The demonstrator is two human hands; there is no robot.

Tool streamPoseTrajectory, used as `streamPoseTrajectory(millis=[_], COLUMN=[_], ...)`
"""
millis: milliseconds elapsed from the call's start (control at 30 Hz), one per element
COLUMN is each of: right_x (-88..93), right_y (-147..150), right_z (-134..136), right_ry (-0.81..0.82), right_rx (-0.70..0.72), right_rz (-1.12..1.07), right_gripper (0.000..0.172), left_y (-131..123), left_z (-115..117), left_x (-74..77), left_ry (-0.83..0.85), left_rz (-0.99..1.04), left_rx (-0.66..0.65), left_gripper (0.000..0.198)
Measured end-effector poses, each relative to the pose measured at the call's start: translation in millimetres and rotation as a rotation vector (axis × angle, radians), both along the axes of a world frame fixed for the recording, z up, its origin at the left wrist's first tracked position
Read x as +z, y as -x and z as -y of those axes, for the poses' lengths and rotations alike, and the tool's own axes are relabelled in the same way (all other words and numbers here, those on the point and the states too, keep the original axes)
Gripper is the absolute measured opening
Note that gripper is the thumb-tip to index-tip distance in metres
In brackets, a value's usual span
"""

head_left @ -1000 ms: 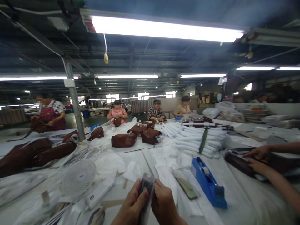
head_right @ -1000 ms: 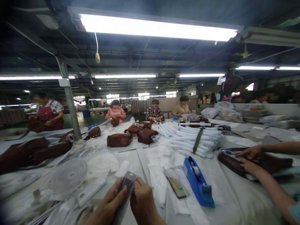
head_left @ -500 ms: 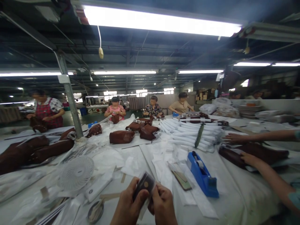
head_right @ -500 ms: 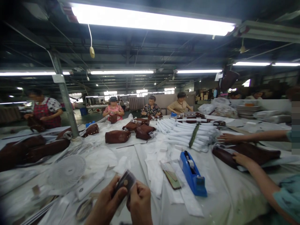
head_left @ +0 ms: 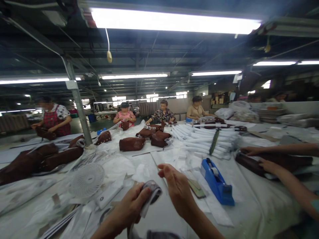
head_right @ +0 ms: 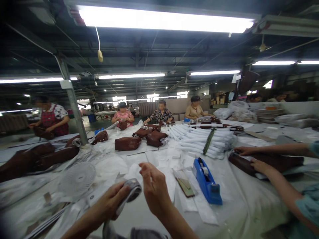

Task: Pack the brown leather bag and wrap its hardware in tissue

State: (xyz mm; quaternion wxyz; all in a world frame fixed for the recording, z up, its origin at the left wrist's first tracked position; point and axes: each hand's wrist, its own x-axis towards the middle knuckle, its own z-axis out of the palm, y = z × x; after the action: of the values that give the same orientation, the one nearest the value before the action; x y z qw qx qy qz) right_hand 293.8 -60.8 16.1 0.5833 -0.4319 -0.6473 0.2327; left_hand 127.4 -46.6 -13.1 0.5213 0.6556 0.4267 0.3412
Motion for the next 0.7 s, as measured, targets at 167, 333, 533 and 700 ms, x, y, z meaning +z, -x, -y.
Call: streamPoseTrajectory(millis=[167, 333, 533, 700], right_x=[11.1, -4.7, -11.1, -23.5], right_y=[13, 13, 19, 35], right_z=[-12, -15, -16, -22], right_ry=[-0.029, 0.007, 0.145, 0.309], right_rx=[0.074, 0.032, -0.054, -0.028], right_rz=[0.39, 0.131, -0.421, -0.923], right_gripper=[0.043, 0.05, 0.053, 0.042], left_y=[-18, -19, -27, -47], left_z=[4, 8, 5, 8], left_x=[22.6, 22.1, -10.9, -54.7], left_ry=[-0.033, 0.101, -0.249, -0.367], left_rz=[-0.011, 0.125, 0.017, 0.136], left_rx=[-0.033, -0.145, -0.002, 0.357], left_gripper=[0.057, 0.059, 0.05, 0.06])
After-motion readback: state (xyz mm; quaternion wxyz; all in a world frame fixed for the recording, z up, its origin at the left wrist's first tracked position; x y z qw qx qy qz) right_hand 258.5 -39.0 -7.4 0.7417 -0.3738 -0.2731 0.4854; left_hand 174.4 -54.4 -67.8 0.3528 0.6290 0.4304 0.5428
